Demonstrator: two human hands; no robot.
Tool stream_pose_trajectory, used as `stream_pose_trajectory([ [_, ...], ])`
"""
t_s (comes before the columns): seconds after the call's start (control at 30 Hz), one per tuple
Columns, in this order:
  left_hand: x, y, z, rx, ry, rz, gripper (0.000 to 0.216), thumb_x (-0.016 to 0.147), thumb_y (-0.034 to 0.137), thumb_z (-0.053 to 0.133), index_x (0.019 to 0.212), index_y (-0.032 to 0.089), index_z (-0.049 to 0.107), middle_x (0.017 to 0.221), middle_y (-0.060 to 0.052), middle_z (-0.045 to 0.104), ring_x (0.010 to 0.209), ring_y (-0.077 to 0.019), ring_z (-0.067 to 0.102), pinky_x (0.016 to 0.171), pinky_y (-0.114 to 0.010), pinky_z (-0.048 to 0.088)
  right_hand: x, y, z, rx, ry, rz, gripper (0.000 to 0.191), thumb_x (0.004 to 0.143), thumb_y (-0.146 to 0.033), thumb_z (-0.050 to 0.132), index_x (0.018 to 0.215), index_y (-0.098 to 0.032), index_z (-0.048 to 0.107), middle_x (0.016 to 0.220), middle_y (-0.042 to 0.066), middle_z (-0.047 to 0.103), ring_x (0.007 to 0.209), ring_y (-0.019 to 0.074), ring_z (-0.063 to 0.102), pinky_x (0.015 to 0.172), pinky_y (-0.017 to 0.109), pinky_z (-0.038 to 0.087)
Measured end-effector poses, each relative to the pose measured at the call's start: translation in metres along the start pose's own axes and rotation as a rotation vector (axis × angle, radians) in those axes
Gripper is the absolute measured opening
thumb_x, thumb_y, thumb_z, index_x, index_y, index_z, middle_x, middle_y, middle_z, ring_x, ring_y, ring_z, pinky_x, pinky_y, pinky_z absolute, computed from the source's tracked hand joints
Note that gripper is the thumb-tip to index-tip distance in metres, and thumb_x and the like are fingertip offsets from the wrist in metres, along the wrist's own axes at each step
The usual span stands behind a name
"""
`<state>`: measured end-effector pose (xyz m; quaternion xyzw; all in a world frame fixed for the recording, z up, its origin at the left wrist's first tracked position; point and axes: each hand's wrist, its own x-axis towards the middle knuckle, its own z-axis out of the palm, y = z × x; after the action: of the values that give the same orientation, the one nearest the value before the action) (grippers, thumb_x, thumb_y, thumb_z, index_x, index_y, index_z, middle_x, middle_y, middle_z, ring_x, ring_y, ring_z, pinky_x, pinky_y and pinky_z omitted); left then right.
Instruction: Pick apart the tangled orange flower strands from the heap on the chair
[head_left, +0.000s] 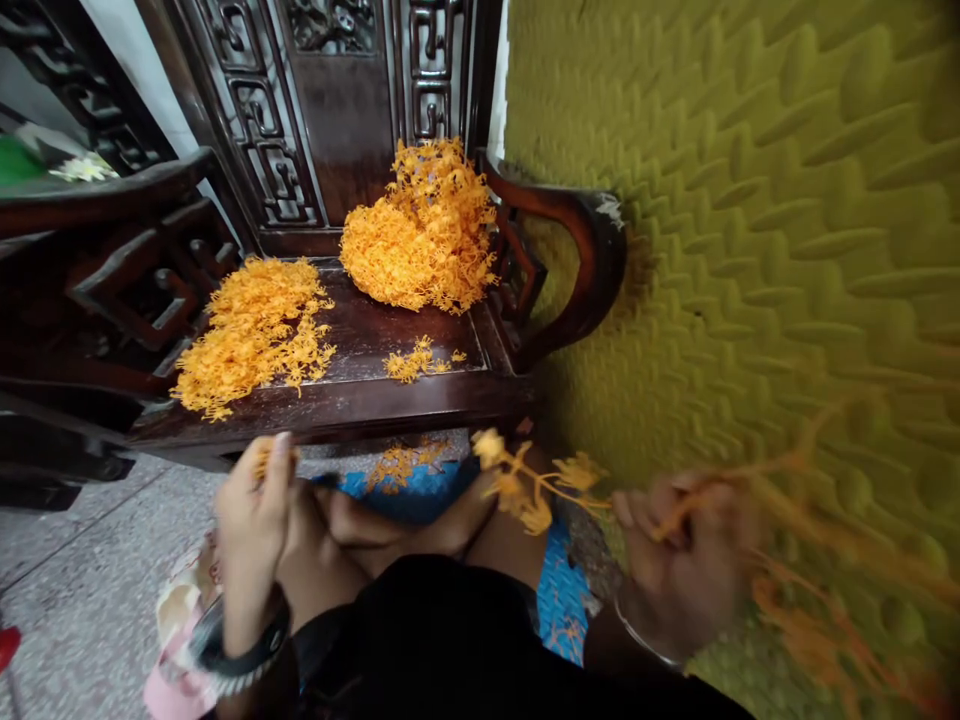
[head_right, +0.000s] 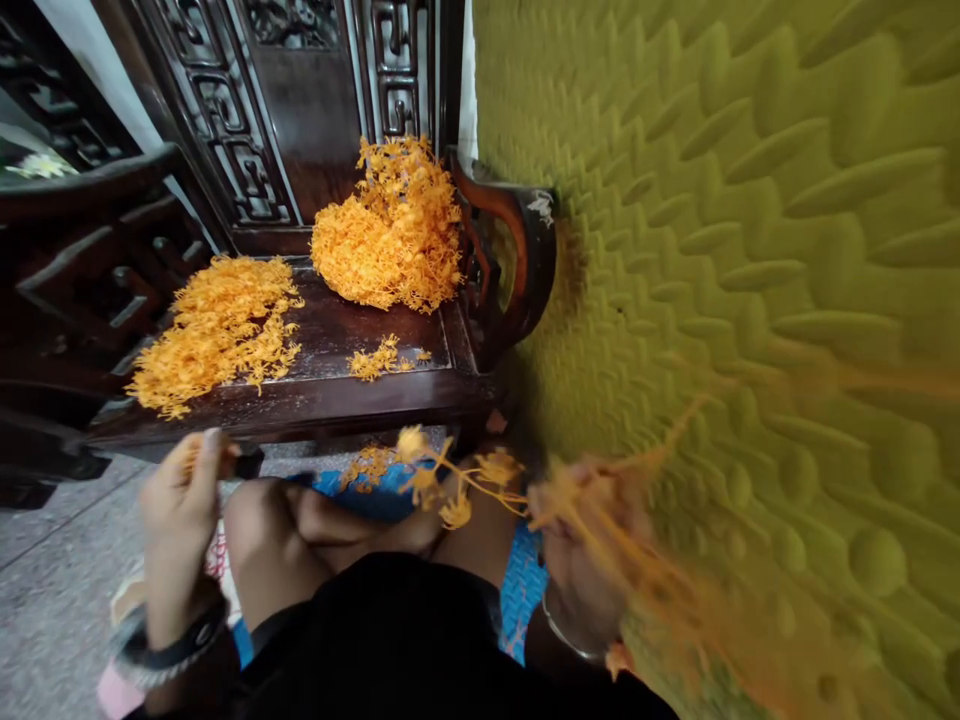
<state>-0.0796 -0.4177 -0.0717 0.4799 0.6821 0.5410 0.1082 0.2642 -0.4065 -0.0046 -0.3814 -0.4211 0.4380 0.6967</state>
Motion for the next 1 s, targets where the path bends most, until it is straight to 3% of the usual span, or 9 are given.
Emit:
stream_pose_trajectory([
  [0.07, 0.015, 0.004, 0.035, 0.04, -0.108, 0.136, 0.032, 0.096, 0.04, 0.045, 0.073, 0.02, 0.056, 0.065, 0.002, 0.052, 0.06, -0.0147, 0.047, 0.059, -0.025, 0.035, 0.003, 0.009, 0.012, 0.049, 0.057, -0.06, 0.021, 0.09, -0.041, 0.059, 0.078, -0.024, 0.055, 0.049, -0.009, 0.024, 0.04, 0.0074, 0.014, 0.041, 0.024, 0.018],
  [0.23, 0.06, 0.014, 0.135, 0.121, -0.143, 0.381, 0.028, 0.096, 0.028, 0.037, 0.073, 0.019, 0.049, 0.077, -0.006, 0.052, 0.077, -0.0217, 0.049, 0.077, -0.035, 0.039, 0.01, 0.027, 0.027, 0.141, 0.021, -0.028, 0.02, 0.092, -0.039, 0.057, 0.08, -0.023, 0.057, 0.049, -0.01, 0.022, 0.041, 0.0067, 0.009, 0.041, 0.021, 0.019],
  [0.4, 0.083, 0.005, 0.182, 0.164, -0.148, 0.34, 0.025, 0.095, 0.027, 0.037, 0.086, 0.015, 0.056, 0.1, -0.017, 0.059, 0.101, -0.0301, 0.052, 0.094, -0.048, 0.038, 0.017, 0.037, 0.032, 0.176, 0.027, 0.079, 0.021, 0.091, -0.041, 0.058, 0.081, -0.023, 0.056, 0.048, -0.011, 0.021, 0.041, 0.0066, 0.009, 0.041, 0.019, 0.022],
  [0.6, 0.069, 0.022, 0.172, 0.033, -0.073, 0.301, 0.041, 0.095, 0.05, 0.039, 0.105, 0.021, 0.066, 0.133, -0.012, 0.056, 0.126, -0.0283, 0.044, 0.109, -0.047, 0.028, 0.03, 0.046, 0.05, 0.274, 0.07, 0.08, 0.021, 0.086, -0.041, 0.064, 0.079, -0.023, 0.057, 0.047, -0.011, 0.021, 0.041, 0.006, 0.01, 0.041, 0.018, 0.023],
  [0.67, 0.053, 0.036, 0.156, -0.224, -0.067, 0.281, 0.059, 0.096, 0.058, 0.022, 0.104, 0.021, 0.068, 0.123, -0.01, 0.063, 0.117, -0.0248, 0.052, 0.103, -0.042, 0.036, 0.033, 0.046, 0.054, 0.29, 0.056, 0.077, 0.02, 0.087, -0.04, 0.063, 0.08, -0.023, 0.058, 0.048, -0.011, 0.022, 0.041, 0.0059, 0.01, 0.041, 0.018, 0.023],
  [0.73, 0.033, 0.05, 0.138, -0.478, -0.246, 0.229, 0.073, 0.091, 0.069, 0.014, 0.11, 0.02, 0.065, 0.109, -0.01, 0.068, 0.1, -0.0231, 0.061, 0.088, -0.037, 0.045, 0.033, 0.045, 0.057, 0.3, 0.02, 0.07, 0.019, 0.089, -0.039, 0.061, 0.081, -0.023, 0.058, 0.048, -0.011, 0.022, 0.04, 0.0057, 0.01, 0.041, 0.018, 0.023],
  [0.83, 0.009, 0.066, 0.116, -0.574, -0.591, 0.086, 0.061, 0.085, 0.07, 0.042, 0.111, 0.019, 0.063, 0.087, -0.006, 0.069, 0.075, -0.019, 0.061, 0.07, -0.029, 0.047, 0.03, 0.043, 0.061, 0.292, -0.05, 0.06, 0.018, 0.092, -0.038, 0.058, 0.082, -0.023, 0.059, 0.048, -0.011, 0.022, 0.04, 0.0054, 0.01, 0.042, 0.019, 0.02],
  [0.9, 0.001, 0.072, 0.108, -0.536, -0.611, 0.01, 0.039, 0.088, 0.055, 0.052, 0.09, 0.018, 0.066, 0.072, -0.002, 0.065, 0.064, -0.0148, 0.056, 0.064, -0.025, 0.043, 0.026, 0.042, 0.063, 0.25, -0.097, 0.067, 0.018, 0.092, -0.038, 0.057, 0.082, -0.023, 0.058, 0.048, -0.011, 0.023, 0.04, 0.0053, 0.011, 0.042, 0.019, 0.019],
  [1.0, -0.001, 0.072, 0.102, -0.534, -0.5, -0.014, 0.038, 0.095, 0.042, 0.044, 0.07, 0.018, 0.059, 0.061, 0.001, 0.056, 0.059, -0.0123, 0.05, 0.061, -0.024, 0.039, 0.018, 0.039, 0.065, 0.169, -0.18, 0.089, 0.02, 0.092, -0.04, 0.056, 0.081, -0.023, 0.055, 0.048, -0.011, 0.023, 0.04, 0.0049, 0.013, 0.042, 0.02, 0.018],
])
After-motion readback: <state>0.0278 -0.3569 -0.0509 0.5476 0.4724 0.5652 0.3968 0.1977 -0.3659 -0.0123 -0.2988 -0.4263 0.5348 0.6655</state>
